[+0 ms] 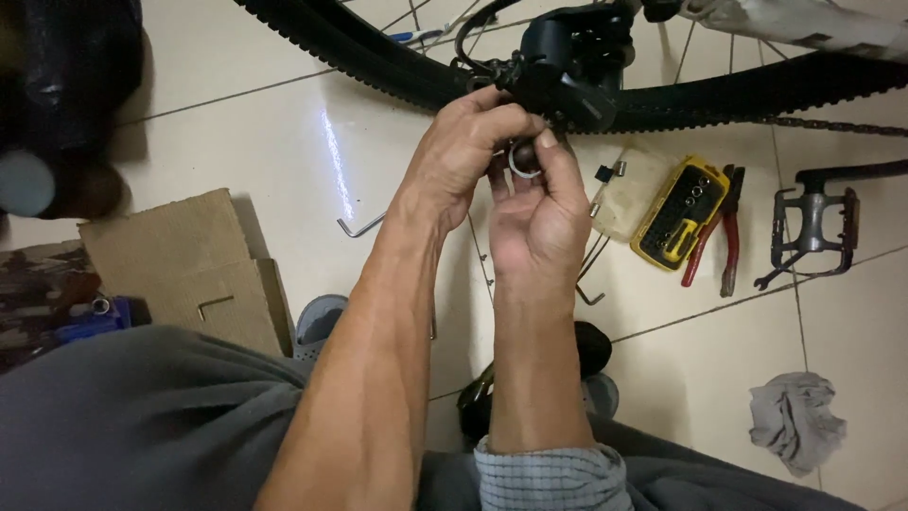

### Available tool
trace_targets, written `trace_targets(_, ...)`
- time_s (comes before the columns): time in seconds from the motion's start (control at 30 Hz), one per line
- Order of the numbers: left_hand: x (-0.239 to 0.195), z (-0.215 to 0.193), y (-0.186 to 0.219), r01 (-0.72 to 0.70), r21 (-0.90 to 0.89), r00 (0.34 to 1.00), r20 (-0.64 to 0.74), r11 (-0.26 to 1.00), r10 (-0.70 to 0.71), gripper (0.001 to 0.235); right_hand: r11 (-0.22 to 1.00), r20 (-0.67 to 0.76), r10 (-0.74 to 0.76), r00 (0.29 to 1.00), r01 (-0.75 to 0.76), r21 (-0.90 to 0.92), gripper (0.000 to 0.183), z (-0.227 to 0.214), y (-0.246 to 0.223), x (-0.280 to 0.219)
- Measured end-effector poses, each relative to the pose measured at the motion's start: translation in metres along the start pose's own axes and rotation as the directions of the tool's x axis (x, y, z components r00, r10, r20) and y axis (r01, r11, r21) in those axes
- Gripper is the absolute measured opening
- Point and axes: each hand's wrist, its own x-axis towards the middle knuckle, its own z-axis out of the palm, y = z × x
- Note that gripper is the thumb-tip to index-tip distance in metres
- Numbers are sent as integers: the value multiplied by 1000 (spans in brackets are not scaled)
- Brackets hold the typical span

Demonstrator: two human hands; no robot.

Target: The person sits on the floor and uses a chain tool to remove a master link from the bicycle chain. They then use their hands to pull the chain apart and separate the link from the chain.

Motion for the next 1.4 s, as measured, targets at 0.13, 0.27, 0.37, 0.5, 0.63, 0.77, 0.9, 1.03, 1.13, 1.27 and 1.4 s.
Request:
trace_targets(0.13,-2,0,3,9,57,1000,9,998,-10,4,997,-8,-58,998,58,-58,11,3,0,-6)
trace_targets(0.27,2,-3,-1,-7,1,995,96,1000,7,6,981,43,-156,987,160,-108,17,5,1,-10)
trace_targets(0.37,2,-2,0,17,1,997,78,1000,-17,4,976,30,-166,986,168,-137,20,9,-1,-16)
trace_targets(0.5,2,2,4,59,-36,997,45,998,-57,5,964,52,-174,983,181,-194,21,11,-4,-19)
trace_targets(0.63,9,4,2,82,-57,997,18,995,-81,9,970,67,-165,984,175,-168,21,4,2,-10)
trace_targets(0.77,3,7,9,96,-86,994,-39,992,-100,17,968,81,-187,979,198,-153,16,10,1,-14)
trace_targets(0.9,-1,8,12,97,-87,992,-69,992,-103,19,968,76,-188,979,198,-152,19,9,1,-15)
trace_targets(1.03,3,7,8,119,-103,991,-53,987,-125,13,968,36,-196,980,199,-156,17,12,1,-16)
trace_targets(1.13,11,4,-2,129,-180,991,3,975,-131,17,972,50,-193,980,198,-125,11,10,2,-14)
trace_targets(1.27,12,2,-7,97,-146,995,5,984,-98,11,974,40,-172,984,176,-140,14,13,0,-18)
trace_targets(1.4,10,-1,-10,54,-106,999,7,993,-54,4,975,43,-163,986,167,-148,16,13,-1,-19)
